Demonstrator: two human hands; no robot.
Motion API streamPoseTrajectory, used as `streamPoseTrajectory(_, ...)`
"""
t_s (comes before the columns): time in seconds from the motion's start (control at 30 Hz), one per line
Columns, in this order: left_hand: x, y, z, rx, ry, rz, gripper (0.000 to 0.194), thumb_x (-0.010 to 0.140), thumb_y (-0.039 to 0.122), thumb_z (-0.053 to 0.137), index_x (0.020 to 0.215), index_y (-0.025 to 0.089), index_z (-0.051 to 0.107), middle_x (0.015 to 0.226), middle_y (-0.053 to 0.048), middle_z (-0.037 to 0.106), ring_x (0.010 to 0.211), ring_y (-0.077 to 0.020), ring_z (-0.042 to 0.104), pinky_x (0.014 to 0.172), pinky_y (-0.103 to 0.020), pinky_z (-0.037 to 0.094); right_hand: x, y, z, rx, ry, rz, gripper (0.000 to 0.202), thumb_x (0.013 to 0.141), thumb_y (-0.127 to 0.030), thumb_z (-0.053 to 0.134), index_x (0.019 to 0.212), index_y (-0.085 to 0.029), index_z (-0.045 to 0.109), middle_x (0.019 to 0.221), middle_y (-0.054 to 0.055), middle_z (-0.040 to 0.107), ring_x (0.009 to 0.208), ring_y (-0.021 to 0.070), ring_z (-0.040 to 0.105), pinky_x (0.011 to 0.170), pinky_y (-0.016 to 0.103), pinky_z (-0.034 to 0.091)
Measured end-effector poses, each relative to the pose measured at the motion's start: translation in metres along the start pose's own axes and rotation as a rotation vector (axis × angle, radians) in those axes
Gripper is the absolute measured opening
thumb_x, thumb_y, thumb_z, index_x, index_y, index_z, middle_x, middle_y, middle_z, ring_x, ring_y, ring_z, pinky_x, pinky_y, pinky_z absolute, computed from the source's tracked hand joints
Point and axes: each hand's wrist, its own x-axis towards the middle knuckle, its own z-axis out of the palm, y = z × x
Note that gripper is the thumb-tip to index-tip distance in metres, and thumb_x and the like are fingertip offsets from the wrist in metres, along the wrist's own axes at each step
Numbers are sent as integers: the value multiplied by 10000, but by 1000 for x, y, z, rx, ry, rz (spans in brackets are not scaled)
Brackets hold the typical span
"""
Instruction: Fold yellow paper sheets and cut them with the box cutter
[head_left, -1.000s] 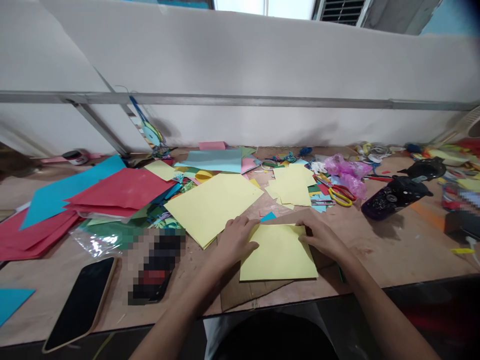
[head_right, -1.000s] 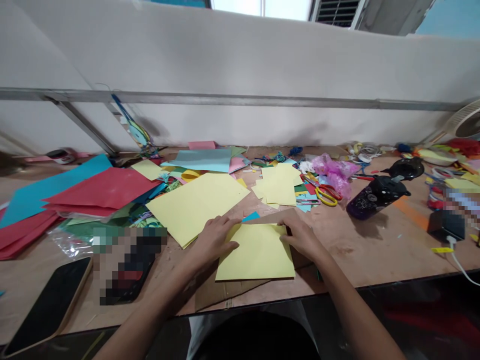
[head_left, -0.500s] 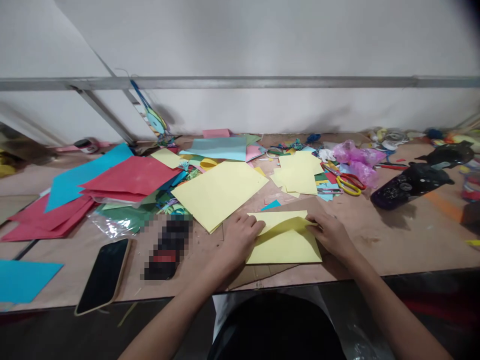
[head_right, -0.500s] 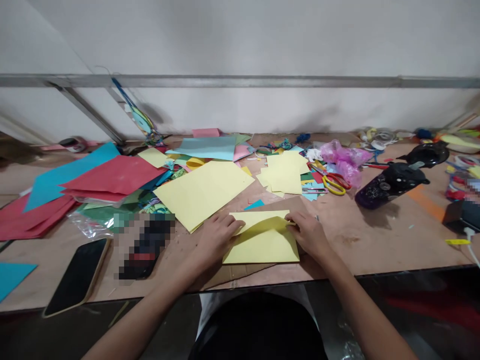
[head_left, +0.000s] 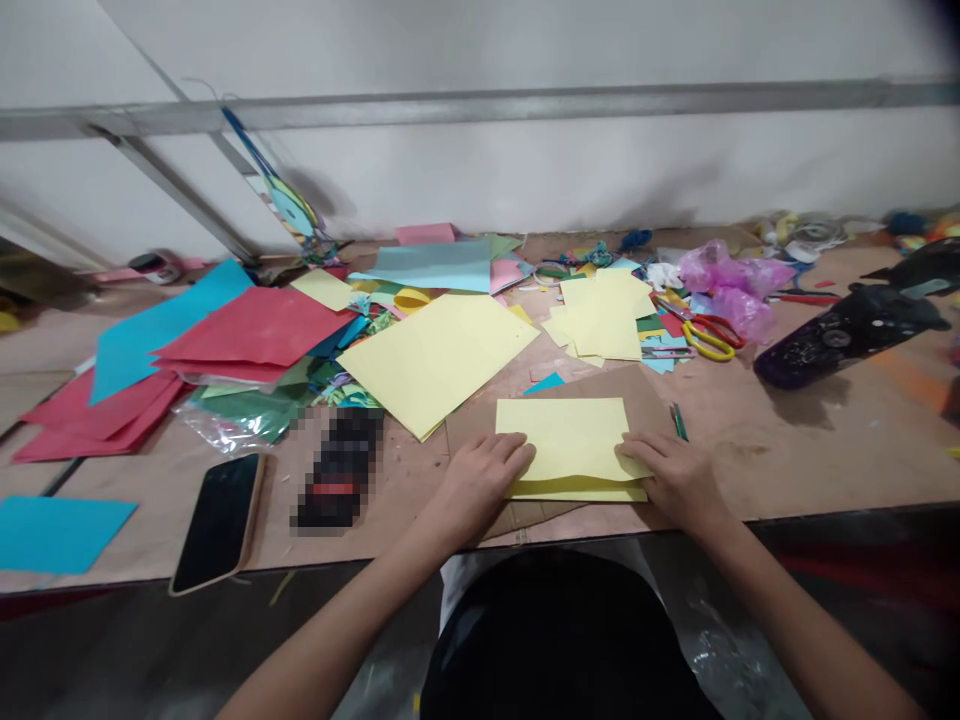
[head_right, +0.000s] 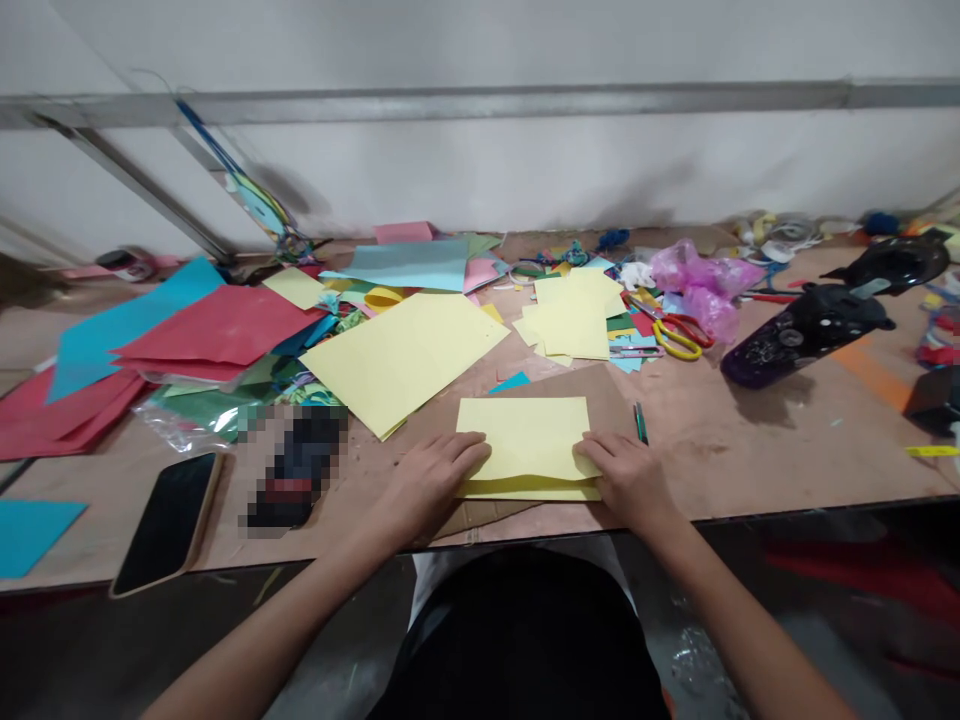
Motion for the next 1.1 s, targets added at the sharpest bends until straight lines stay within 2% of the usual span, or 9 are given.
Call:
streamPoseTrajectory(0.1, -5, -2, 1, -13, 8, 32, 628, 949, 10, 476, 1522, 269, 492, 1457, -130, 602, 1256, -289, 628, 982, -429, 553, -6, -1, -1, -8, 21, -50, 464, 759, 2, 530, 1076, -250, 757, 1201, 70, 782, 1056, 277, 732, 920, 396, 547)
streamPoseTrajectory(0.17, -7, -5, 3, -5, 19, 58, 693, 945, 4, 468, 1583, 275, 438, 1482, -137, 590, 1298, -294, 614, 1034, -448, 543, -8, -2, -3, -22, 31, -78, 443, 790, -6, 526, 1087, -244, 752, 1200, 74, 785, 1064, 273, 735, 927, 401, 552)
streamPoseTrajectory(0.33, -12, -16, 11, -1, 27, 110, 681, 945, -9, 465, 1562, 278, 489, 1594, -127, 512, 1461, -276, 503, 1216, -502, 414, -13, -7, -8, -31, 10, -57, 386, 884, -29, 521, 1058, -270, 767, 1201, 45, 796, 1057, 249, 744, 938, 410, 539)
streamPoseTrajectory(0.47, -17, -20, 18, -1, 26, 121, 718, 935, -19, 460, 1582, 291, 458, 1651, -98, 442, 1515, -253, 441, 1247, -502, 379, -16, -7, -8, -20, 30, -58, 347, 947, -58, 529, 1052, -279, 775, 1198, 32, 800, 1064, 228, 753, 944, 399, 542)
streamPoseTrajectory(0.73, -18, -24, 19, -9, -16, 131, 740, 914, -63, 382, 1582, 250, 449, 1685, -85, 384, 1559, -237, 362, 1275, -518, 323, -20, -11, -4, -12, 73, -61, 356, 946, -38, 515, 1034, -262, 777, 1185, 44, 803, 1069, 235, 757, 945, 408, 567)
streamPoseTrajectory(0.83, -19, -21, 13, -52, -35, 120, 659, 961, 7, 397, 1569, 252, 468, 1692, -73, 375, 1563, -231, 354, 1287, -513, 300, -21, -13, -3, -8, 56, -41, 355, 941, -33, 511, 1021, -260, 771, 1193, 49, 800, 1090, 242, 749, 964, 421, 566)
streamPoseTrajectory(0.93, -19, -17, 9, -88, -46, 92, 521, 1034, 149, 433, 1540, 246, 510, 1689, -84, 379, 1557, -247, 366, 1295, -526, 275, -22, -14, -3, -5, 45, -30, 348, 946, -37, 503, 1023, -259, 760, 1208, 53, 793, 1105, 245, 744, 975, 423, 565)
streamPoseTrajectory(1.03, -19, -17, 12, -96, -34, 85, 471, 1066, 269, 492, 1536, 240, 514, 1687, -100, 378, 1558, -267, 365, 1294, -544, 268, -23, -15, -2, -15, 73, -53, 332, 954, -36, 498, 1012, -249, 747, 1203, 61, 793, 1102, 242, 747, 965, 405, 569)
streamPoseTrajectory(1.1, -20, -18, 18, -98, -13, 100, 479, 1069, 293, 520, 1545, 241, 499, 1687, -109, 376, 1560, -277, 359, 1285, -562, 280, -23, -16, -2, -16, 81, -53, 326, 949, -30, 503, 1000, -243, 745, 1187, 68, 796, 1099, 246, 749, 960, 402, 575)
